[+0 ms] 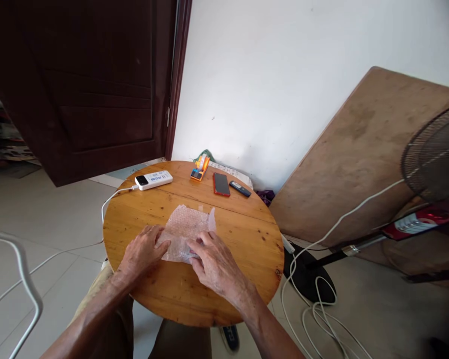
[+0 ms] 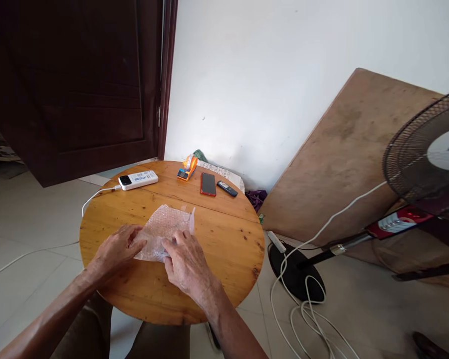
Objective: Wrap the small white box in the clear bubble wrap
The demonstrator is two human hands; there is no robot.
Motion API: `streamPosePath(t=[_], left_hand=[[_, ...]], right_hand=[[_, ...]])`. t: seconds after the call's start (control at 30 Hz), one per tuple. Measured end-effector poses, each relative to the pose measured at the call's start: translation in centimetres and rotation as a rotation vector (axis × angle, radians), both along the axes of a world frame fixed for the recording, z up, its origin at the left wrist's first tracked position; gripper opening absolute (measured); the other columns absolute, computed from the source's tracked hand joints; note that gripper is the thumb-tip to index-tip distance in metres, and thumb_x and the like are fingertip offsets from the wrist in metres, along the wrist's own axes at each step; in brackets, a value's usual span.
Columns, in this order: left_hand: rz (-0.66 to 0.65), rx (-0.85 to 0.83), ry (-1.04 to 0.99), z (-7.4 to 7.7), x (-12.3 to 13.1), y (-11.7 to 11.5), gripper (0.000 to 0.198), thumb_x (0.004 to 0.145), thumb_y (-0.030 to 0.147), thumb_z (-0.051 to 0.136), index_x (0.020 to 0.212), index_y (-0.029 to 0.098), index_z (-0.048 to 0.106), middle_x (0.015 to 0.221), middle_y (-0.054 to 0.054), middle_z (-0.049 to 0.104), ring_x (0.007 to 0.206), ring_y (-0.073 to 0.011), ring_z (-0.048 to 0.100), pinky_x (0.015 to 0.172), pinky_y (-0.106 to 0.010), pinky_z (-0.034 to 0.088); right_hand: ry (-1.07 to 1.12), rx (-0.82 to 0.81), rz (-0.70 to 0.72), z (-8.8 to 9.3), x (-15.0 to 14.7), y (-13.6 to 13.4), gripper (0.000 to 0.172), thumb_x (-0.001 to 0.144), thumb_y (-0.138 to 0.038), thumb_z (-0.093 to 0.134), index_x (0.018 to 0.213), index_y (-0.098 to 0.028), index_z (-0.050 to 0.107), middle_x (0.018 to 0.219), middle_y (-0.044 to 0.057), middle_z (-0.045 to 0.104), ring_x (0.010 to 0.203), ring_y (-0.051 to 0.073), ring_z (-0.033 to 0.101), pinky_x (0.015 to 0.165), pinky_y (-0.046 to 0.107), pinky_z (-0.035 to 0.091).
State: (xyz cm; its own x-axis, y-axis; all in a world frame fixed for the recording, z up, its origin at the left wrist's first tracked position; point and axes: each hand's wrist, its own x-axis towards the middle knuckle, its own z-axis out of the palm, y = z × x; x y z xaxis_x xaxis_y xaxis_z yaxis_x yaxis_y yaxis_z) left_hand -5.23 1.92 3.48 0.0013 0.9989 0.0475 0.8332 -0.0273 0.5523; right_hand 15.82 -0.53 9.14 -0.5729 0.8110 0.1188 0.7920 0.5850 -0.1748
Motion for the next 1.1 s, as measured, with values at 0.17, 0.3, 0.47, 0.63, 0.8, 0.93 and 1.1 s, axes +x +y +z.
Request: streamPosePath(t=[0.17, 0.3, 0.47, 0.63, 0.8, 0.93, 1.1], left_hand=[[0.095, -0.112, 0.108, 1.2, -0.1, -1.2, 0.04, 0.086, 0.046, 0.049, 0.113, 0.019, 0.062, 0.088, -0.009, 0.072, 0.084, -0.0299, 0.068, 0.071, -0.035, 0.045], [0.095, -0.155, 0.103, 1.9, 0.2, -0.8, 0.037, 0.086, 0.043, 0.05, 0.108, 0.017, 0.063, 0.086, -0.011, 0.074, 0.086, -0.0324, 0.069, 0.069, -0.034, 0.043], [0.073, -0.172, 0.077, 2.2, 0.5, 0.1, 0.032, 0.085, 0.043, 0.05, 0.101, 0.018, 0.062, 0.088, -0.01, 0.074, 0.083, -0.0286, 0.069, 0.066, -0.031, 0.042], [0.095, -0.169, 0.182, 2.1, 0.6, 0.2, 0.041, 0.083, 0.051, 0.05, 0.097, 0.016, 0.064, 0.095, -0.019, 0.074, 0.092, -0.0369, 0.068, 0.071, -0.037, 0.045], [0.091, -0.193, 0.113, 1.8, 0.0, 0.0, 0.035, 0.08, 0.049, 0.052, 0.088, 0.019, 0.066, 0.081, -0.012, 0.074, 0.078, -0.0298, 0.069, 0.065, -0.032, 0.044], [0.028, -0.215, -0.075, 1.3, -0.3, 0.0, 0.028, 0.078, 0.043, 0.051, 0.061, 0.021, 0.054, 0.057, 0.001, 0.061, 0.055, -0.0167, 0.057, 0.054, -0.025, 0.035], [0.046, -0.078, -0.289, 1.0, 0.7, 0.1, 0.028, 0.071, 0.04, 0.052, 0.054, 0.021, 0.04, 0.051, 0.005, 0.042, 0.052, -0.0112, 0.042, 0.052, -0.023, 0.03]], right_hand=[[-0.01, -0.023, -0.001, 0.0, -0.1, 0.4, 0.028, 0.086, -0.016, 0.06, 0.113, -0.023, 0.063, 0.101, 0.007, 0.055, 0.099, 0.022, 0.051, 0.087, 0.037, 0.044], [-0.016, -0.023, -0.006, 0.2, -0.2, 0.5, 0.022, 0.086, -0.017, 0.06, 0.107, -0.022, 0.065, 0.101, 0.007, 0.055, 0.099, 0.022, 0.052, 0.087, 0.037, 0.043], [-0.046, -0.002, -0.001, 0.4, -0.3, 0.3, 0.021, 0.086, -0.017, 0.059, 0.106, -0.021, 0.064, 0.101, 0.008, 0.056, 0.099, 0.023, 0.051, 0.087, 0.038, 0.041], [-0.028, 0.013, 0.004, 0.2, -0.2, 0.4, 0.02, 0.086, -0.018, 0.06, 0.105, -0.021, 0.063, 0.102, 0.008, 0.056, 0.1, 0.024, 0.051, 0.085, 0.038, 0.041], [-0.032, 0.032, 0.004, 0.0, -0.2, 0.4, 0.018, 0.085, -0.018, 0.06, 0.102, -0.021, 0.064, 0.101, 0.009, 0.057, 0.097, 0.024, 0.051, 0.085, 0.039, 0.041], [-0.032, 0.044, 0.01, -0.1, -0.2, 0.4, 0.015, 0.086, -0.018, 0.059, 0.1, -0.02, 0.065, 0.101, 0.009, 0.057, 0.097, 0.024, 0.051, 0.084, 0.039, 0.042], [-0.033, 0.065, 0.013, -0.1, -0.3, 0.4, 0.013, 0.086, -0.018, 0.059, 0.098, -0.02, 0.064, 0.101, 0.009, 0.058, 0.098, 0.024, 0.051, 0.082, 0.037, 0.042]])
